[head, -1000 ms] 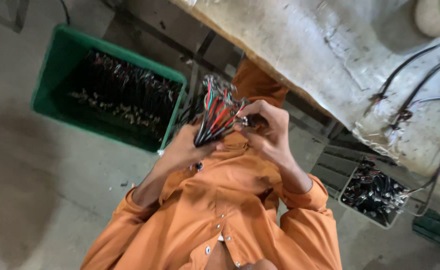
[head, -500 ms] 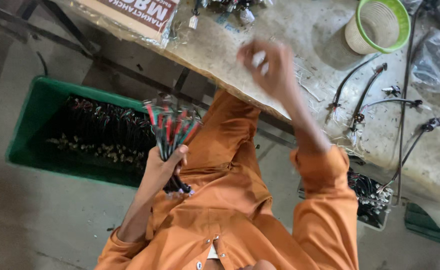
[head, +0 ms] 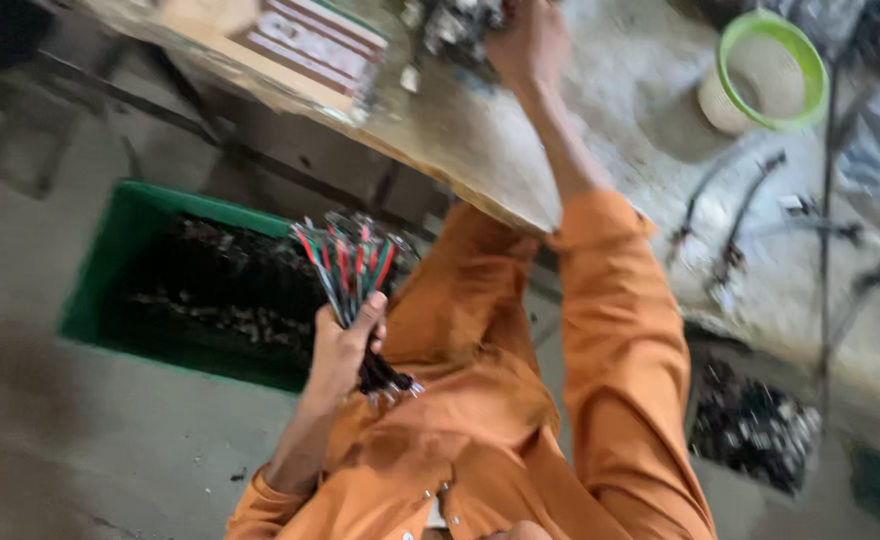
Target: The person gathers wire harnesses with connectors from the workbench, holding a growing bundle in one hand while picking up individual harnesses from the table and from a green bin, then places the bundle on the workbench.
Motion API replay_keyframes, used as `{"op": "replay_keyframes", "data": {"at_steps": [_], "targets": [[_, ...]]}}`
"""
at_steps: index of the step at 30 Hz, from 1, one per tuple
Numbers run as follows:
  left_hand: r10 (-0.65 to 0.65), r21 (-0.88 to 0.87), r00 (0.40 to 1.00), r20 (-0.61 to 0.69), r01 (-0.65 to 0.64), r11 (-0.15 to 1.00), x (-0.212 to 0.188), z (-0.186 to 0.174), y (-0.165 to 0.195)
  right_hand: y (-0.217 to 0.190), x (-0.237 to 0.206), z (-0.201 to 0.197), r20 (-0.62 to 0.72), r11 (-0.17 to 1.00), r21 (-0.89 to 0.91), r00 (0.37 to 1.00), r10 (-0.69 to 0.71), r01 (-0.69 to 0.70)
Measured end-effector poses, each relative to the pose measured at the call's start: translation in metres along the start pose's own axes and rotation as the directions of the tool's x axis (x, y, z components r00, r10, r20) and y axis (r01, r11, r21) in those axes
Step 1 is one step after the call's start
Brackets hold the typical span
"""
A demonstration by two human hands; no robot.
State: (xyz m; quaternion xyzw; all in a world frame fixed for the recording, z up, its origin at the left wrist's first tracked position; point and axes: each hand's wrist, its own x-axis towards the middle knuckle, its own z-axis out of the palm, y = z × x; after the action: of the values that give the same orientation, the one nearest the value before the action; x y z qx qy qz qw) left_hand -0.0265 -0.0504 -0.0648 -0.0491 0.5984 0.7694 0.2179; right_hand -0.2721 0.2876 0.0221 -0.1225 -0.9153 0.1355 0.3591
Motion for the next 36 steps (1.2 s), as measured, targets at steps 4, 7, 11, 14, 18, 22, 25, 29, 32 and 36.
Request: {"op": "replay_keyframes", "data": {"at_steps": [4,7,11,14,18,22,25,29,32,36], "targets": [[0.002,-0.083,0.999,-0.050,-0.006,0.997,0.004,-0.007,-0.001,0.017,-0.004,-0.022,0.251,0.986,0.155,0.963,-0.098,0.060],[0.010,-0.091,0.998,-0.064,-0.016,0.996,-0.001,-0.014,-0.005,0.025,-0.025,-0.051,0.144,0.971,0.158,0.969,-0.200,0.177],[0.052,-0.120,0.998,-0.043,-0.057,0.991,-0.003,-0.020,-0.007,0.037,-0.059,-0.102,0.316,0.960,0.148,0.909,-0.272,0.236],[0.093,-0.118,0.996,-0.008,-0.093,0.989,-0.006,-0.018,-0.003,0.033,-0.099,-0.141,0.510,0.976,0.184,0.837,-0.197,0.118],[0.220,-0.023,0.974,0.059,-0.219,0.975,-0.008,0.000,0.008,0.005,-0.176,-0.201,0.687,0.986,0.147,0.708,-0.160,0.080],[0.353,-0.049,0.909,0.222,-0.351,0.935,-0.013,0.022,0.015,-0.030,-0.219,-0.231,0.523,0.917,0.399,0.820,-0.234,0.007],[0.272,0.018,0.907,0.321,-0.293,0.956,-0.019,0.035,0.013,-0.043,-0.230,-0.242,0.500,0.880,0.457,0.855,-0.135,-0.128],[0.254,-0.030,0.886,0.389,-0.263,0.964,-0.018,0.048,0.006,-0.047,-0.238,-0.255,0.522,0.814,0.561,0.827,-0.210,-0.147],[0.205,-0.077,0.902,0.380,-0.190,0.979,-0.020,0.050,-0.001,-0.046,-0.243,-0.264,0.569,0.608,0.751,0.718,-0.401,-0.256],[0.247,-0.022,0.747,0.618,-0.297,0.955,-0.016,0.043,-0.011,-0.043,-0.240,-0.263,0.815,0.369,0.571,0.451,-0.365,-0.733]]}}
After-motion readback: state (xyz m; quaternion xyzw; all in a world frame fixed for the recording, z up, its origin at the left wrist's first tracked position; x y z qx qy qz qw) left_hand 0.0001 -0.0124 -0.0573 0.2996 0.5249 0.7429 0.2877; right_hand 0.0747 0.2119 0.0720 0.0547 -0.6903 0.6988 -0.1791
